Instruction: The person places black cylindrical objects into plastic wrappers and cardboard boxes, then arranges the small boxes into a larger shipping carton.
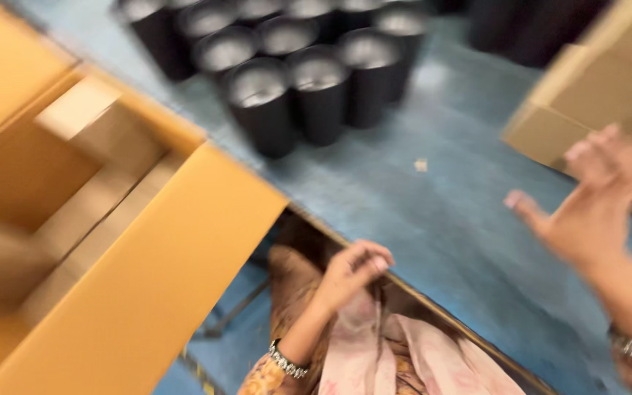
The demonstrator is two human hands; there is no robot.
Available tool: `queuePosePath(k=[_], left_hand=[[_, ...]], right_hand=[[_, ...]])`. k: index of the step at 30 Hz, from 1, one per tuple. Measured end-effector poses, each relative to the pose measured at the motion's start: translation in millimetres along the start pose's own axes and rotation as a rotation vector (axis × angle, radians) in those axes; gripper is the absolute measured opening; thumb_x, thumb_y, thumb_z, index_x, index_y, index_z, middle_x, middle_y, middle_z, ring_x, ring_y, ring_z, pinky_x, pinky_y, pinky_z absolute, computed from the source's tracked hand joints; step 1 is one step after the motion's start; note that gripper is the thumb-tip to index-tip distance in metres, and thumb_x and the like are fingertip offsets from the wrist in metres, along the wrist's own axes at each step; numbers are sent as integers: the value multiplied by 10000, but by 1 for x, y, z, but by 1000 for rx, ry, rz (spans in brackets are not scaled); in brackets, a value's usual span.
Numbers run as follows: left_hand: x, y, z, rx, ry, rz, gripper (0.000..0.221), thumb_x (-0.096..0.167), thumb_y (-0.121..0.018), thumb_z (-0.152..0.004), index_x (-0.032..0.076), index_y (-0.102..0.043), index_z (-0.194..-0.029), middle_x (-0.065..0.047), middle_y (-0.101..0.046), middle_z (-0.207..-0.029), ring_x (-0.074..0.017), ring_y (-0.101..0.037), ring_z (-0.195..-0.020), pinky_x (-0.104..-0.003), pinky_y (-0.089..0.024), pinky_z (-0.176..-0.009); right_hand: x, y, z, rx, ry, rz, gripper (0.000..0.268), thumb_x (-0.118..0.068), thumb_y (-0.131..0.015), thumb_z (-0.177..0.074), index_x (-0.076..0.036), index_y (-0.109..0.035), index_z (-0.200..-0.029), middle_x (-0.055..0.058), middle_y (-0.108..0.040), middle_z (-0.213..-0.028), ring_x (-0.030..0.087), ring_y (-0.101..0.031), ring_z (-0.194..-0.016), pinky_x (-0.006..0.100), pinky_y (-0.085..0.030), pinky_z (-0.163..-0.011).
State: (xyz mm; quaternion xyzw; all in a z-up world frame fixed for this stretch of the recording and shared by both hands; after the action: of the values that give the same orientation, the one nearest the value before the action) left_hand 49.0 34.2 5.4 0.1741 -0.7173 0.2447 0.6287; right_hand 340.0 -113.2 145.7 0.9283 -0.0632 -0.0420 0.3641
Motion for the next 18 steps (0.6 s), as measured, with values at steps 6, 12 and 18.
queuePosePath(k=[6, 12, 18], left_hand=[[162, 57, 104, -223, -164, -786, 315, 272, -761, -896, 129, -706, -1172, -74, -756, -1035, -252, -723, -930, -360, -573, -819], [244, 252, 103, 387, -319, -683, 171, 111, -728, -987, 62, -680, -1144, -17, -736, -1081, -82, -693, -993, -258, -579, -867], [233, 431, 23, 815, -26, -1546, 242, 297, -621, -1052, 129, -697, -1210, -100, -686, -1188, -277, -659, -1079, -458, -513, -881]], right_hand=[[-94, -92, 45, -419, 14, -177, 946, -551, -696, -778, -28, -372, -1497, 226, -321, -1554, 362, -363, -1426, 552, -321, -1111], [-124, -108, 58, -483, 68, -260, 839, -518, -670, -774, -68, -441, -1444, 188, -402, -1515, 347, -404, -1389, 538, -305, -1103], [-128, -109, 64, -463, -7, -228, 702, -465, -685, -775, -124, -530, -1369, 148, -475, -1467, 321, -492, -1282, 504, -338, -1112]])
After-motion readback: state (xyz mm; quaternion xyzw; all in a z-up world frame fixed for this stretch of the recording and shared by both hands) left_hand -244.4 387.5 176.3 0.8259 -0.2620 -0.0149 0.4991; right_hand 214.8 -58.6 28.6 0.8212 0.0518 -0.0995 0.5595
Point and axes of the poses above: each hand's wrist, its own z-axis away from the middle knuckle, its own y-axis out of the back of the hand, x = y × z, the point moved 6 cm from there along -z, towards the middle knuckle
